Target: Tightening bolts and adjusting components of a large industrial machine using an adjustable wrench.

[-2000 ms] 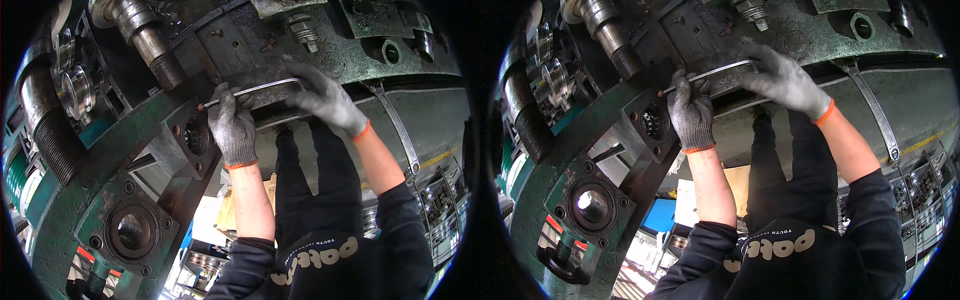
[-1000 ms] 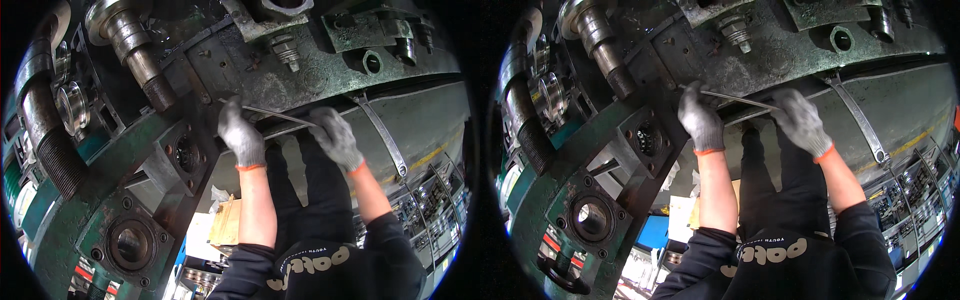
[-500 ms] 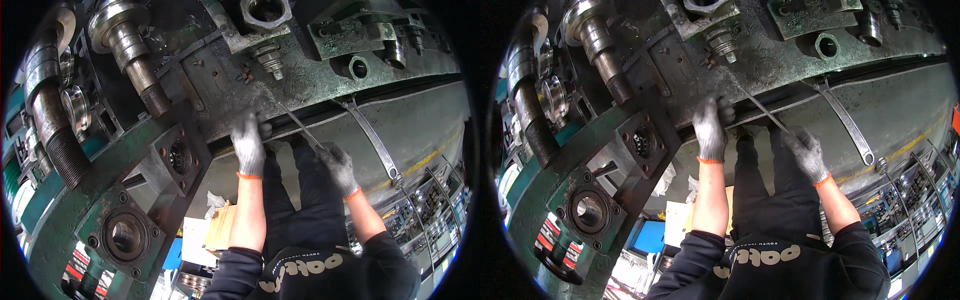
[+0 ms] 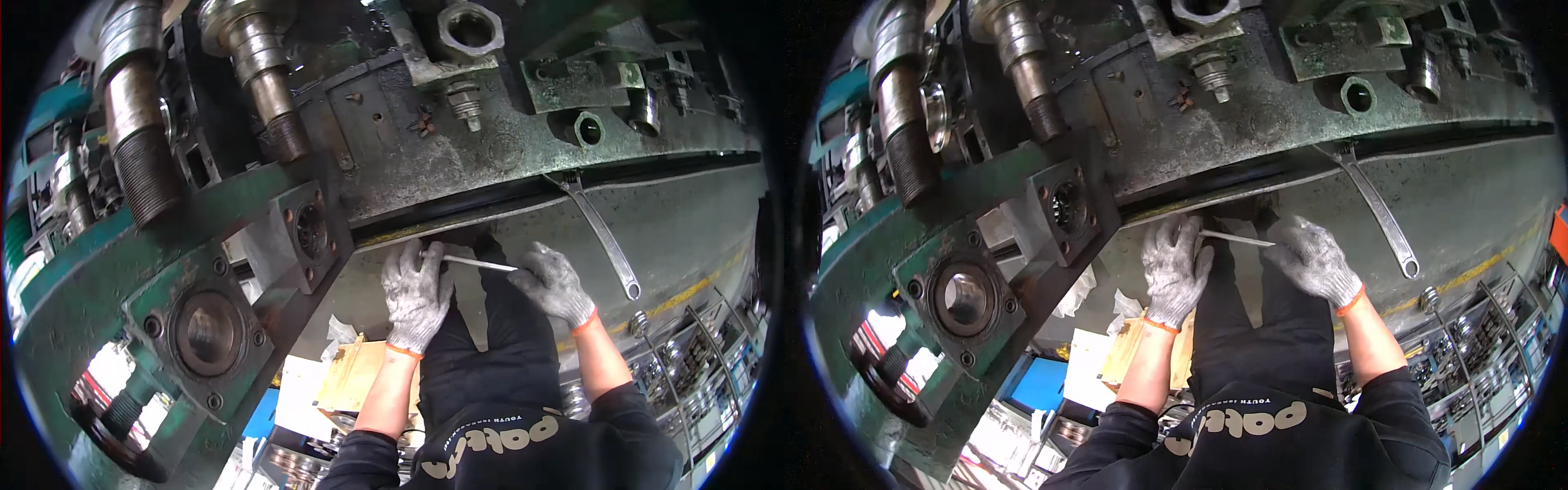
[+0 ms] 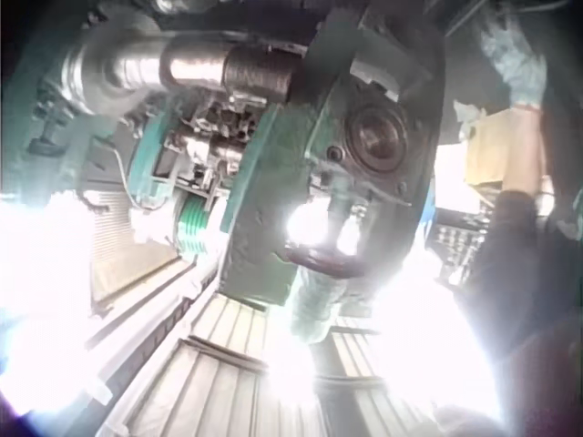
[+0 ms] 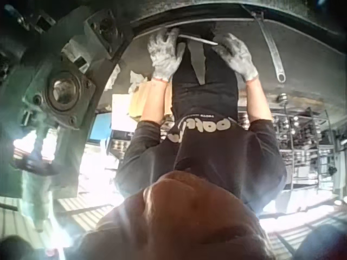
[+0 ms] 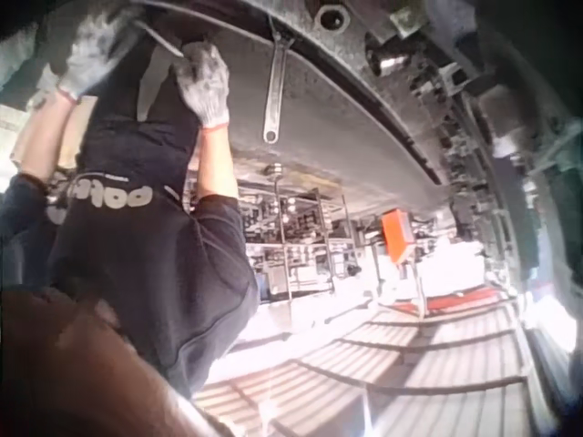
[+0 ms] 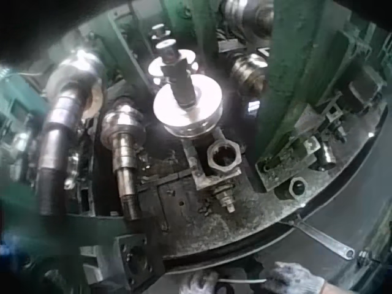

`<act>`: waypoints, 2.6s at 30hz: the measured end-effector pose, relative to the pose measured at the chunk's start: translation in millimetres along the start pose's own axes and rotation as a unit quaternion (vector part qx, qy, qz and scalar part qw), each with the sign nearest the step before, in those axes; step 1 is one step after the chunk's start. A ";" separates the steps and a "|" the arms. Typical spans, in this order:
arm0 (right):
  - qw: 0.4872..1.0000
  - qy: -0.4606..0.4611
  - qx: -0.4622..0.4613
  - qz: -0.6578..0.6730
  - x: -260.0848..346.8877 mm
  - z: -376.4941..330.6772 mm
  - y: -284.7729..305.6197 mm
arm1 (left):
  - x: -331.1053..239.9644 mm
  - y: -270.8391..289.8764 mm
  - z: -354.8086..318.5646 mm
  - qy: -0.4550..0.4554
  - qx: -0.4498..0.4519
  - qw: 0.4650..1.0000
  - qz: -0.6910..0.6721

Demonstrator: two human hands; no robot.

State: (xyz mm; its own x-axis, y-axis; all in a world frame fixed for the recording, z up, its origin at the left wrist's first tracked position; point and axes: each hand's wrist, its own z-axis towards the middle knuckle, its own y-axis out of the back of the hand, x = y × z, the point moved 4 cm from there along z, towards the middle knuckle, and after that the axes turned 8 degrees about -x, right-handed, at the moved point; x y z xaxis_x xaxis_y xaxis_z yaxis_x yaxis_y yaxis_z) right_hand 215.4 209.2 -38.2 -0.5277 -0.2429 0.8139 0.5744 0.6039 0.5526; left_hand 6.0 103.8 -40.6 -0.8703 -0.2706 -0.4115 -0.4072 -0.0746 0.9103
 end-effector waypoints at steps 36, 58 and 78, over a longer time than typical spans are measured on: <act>0.768 -0.279 0.006 -0.577 -149.8 -24.4 45.8 | 69.3 267.4 -161.7 0.376 -0.447 0.756 0.297; 0.976 -0.124 -0.179 -0.004 79.9 -87.6 45.3 | -19.9 447.4 -36.4 0.302 -0.300 0.904 0.024; 0.860 -0.257 -0.041 0.439 225.0 -84.2 -142.4 | -15.6 442.8 -32.9 0.216 -0.276 0.937 0.002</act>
State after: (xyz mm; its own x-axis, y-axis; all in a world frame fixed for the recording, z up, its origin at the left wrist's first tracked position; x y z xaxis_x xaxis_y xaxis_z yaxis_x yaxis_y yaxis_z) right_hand 67.5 4.7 81.4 -0.0633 0.6592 0.7493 0.9240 0.3225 -0.2057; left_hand -151.6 43.4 370.3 -0.6293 -0.6259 -0.4606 -0.0964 -0.5252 0.8455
